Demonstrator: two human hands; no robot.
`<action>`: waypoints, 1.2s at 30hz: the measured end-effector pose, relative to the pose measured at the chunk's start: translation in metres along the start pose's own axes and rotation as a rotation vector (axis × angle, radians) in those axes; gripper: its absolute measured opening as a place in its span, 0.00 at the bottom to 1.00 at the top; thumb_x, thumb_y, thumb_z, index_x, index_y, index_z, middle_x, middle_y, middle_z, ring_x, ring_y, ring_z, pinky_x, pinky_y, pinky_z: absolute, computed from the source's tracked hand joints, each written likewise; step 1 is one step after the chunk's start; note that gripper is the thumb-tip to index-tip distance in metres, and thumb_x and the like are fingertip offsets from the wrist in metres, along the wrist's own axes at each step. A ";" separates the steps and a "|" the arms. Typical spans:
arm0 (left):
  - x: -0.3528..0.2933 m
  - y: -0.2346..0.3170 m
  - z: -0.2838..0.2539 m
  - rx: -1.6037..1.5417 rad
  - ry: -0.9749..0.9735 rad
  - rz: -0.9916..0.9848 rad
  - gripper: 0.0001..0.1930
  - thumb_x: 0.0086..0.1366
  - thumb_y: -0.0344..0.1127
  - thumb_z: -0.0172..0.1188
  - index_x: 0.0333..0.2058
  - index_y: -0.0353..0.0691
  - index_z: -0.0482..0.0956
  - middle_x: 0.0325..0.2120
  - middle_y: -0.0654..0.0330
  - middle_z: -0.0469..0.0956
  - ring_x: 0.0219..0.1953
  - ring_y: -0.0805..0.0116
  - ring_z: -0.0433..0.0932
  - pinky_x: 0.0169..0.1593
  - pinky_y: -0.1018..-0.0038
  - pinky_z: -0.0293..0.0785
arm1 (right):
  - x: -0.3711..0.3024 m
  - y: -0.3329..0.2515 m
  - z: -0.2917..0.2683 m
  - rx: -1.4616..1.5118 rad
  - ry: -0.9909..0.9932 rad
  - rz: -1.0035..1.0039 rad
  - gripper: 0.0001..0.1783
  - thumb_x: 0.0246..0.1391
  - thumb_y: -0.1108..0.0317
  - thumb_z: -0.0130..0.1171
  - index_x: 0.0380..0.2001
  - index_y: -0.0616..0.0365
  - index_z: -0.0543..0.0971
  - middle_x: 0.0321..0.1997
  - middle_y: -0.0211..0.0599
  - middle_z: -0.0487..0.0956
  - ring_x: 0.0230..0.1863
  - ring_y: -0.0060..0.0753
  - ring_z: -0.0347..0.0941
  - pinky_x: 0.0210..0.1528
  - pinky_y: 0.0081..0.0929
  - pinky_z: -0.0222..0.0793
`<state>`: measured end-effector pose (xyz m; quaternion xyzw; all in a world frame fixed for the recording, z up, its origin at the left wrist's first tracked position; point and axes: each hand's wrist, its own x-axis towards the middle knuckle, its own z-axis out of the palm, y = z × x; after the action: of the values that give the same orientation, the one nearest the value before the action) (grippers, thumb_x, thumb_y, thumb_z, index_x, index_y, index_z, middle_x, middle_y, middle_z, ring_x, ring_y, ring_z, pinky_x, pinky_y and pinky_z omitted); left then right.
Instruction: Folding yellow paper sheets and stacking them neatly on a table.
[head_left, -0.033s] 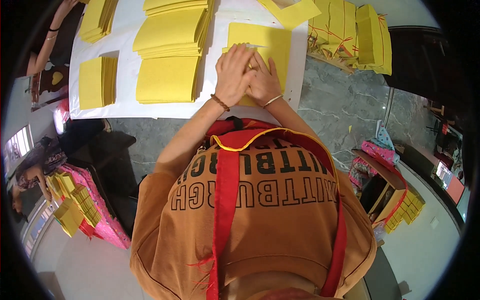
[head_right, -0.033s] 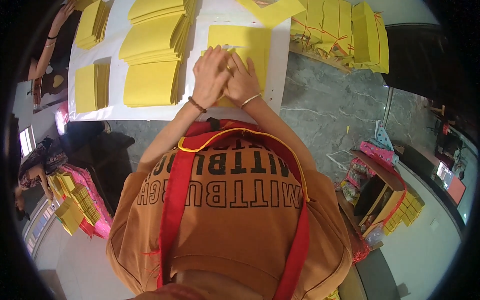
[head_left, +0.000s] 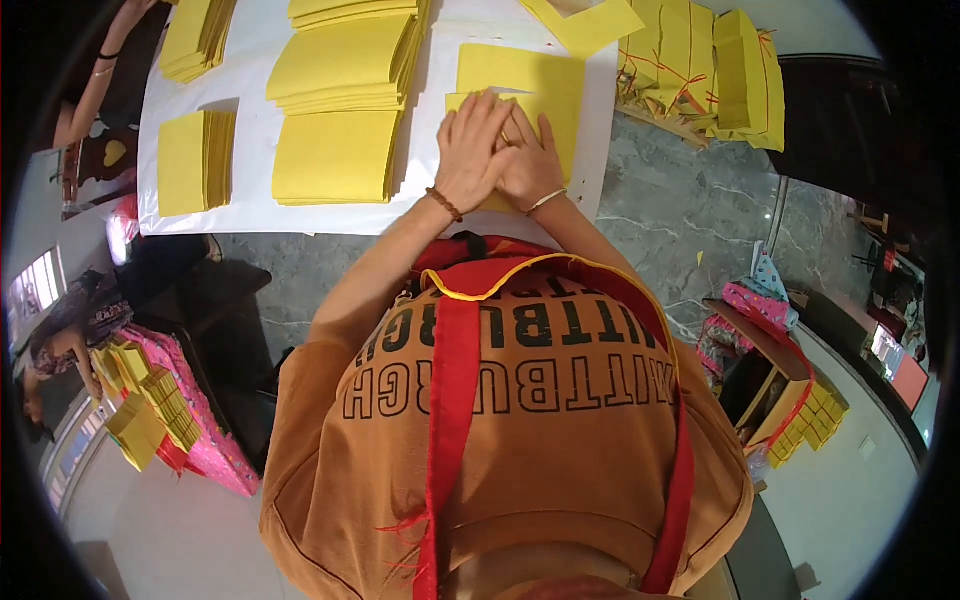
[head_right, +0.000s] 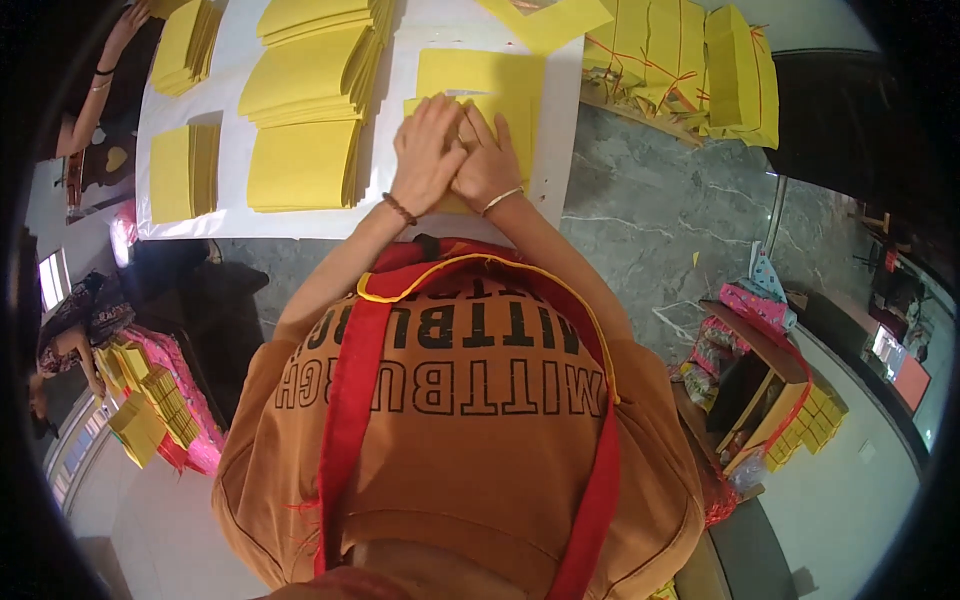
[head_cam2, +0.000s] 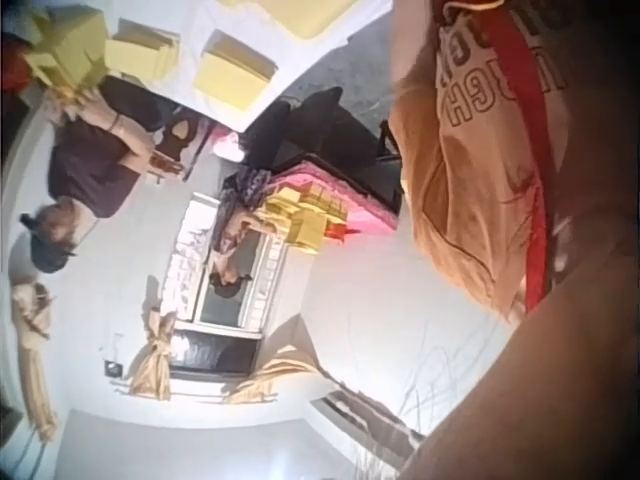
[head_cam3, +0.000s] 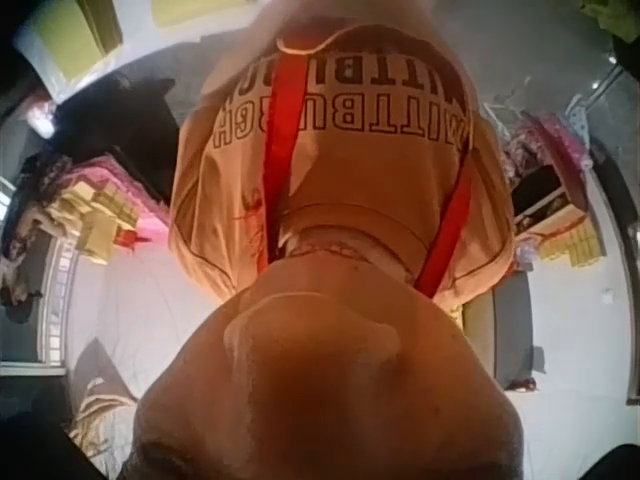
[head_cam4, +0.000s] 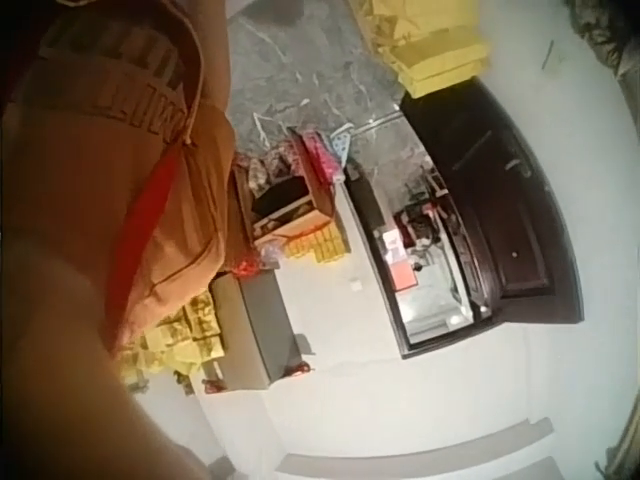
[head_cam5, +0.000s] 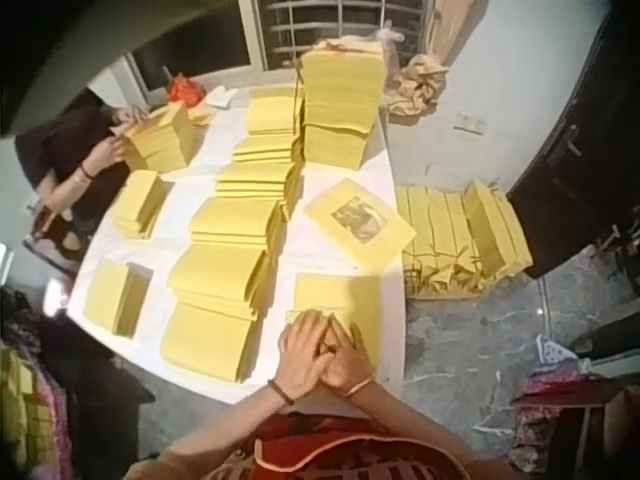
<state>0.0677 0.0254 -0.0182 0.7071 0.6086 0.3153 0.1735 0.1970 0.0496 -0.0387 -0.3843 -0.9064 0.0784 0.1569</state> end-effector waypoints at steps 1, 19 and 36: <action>-0.004 0.000 0.007 0.100 -0.014 0.015 0.30 0.61 0.49 0.45 0.58 0.41 0.56 0.59 0.49 0.54 0.62 0.51 0.48 0.62 0.57 0.39 | 0.002 0.000 0.002 -0.038 -0.033 0.011 0.30 0.50 0.51 0.46 0.55 0.52 0.65 0.63 0.36 0.58 0.65 0.37 0.50 0.61 0.54 0.42; -0.005 0.005 -0.002 0.389 -0.213 0.282 0.33 0.53 0.53 0.56 0.52 0.35 0.64 0.52 0.48 0.61 0.54 0.53 0.59 0.54 0.59 0.55 | -0.029 0.072 0.000 0.404 0.045 0.304 0.30 0.59 0.51 0.37 0.59 0.56 0.58 0.64 0.40 0.56 0.66 0.39 0.48 0.64 0.49 0.37; -0.051 0.003 -0.156 0.643 0.263 0.598 0.21 0.51 0.31 0.51 0.47 0.45 0.73 0.46 0.59 0.73 0.48 0.68 0.71 0.50 0.64 0.61 | -0.060 0.056 -0.022 1.202 0.301 0.771 0.23 0.61 0.57 0.43 0.49 0.65 0.70 0.43 0.39 0.76 0.44 0.29 0.71 0.50 0.24 0.64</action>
<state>-0.0358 -0.0464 0.0873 0.8237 0.4616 0.2338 -0.2321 0.2822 0.0457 -0.0462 -0.5304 -0.4755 0.5585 0.4251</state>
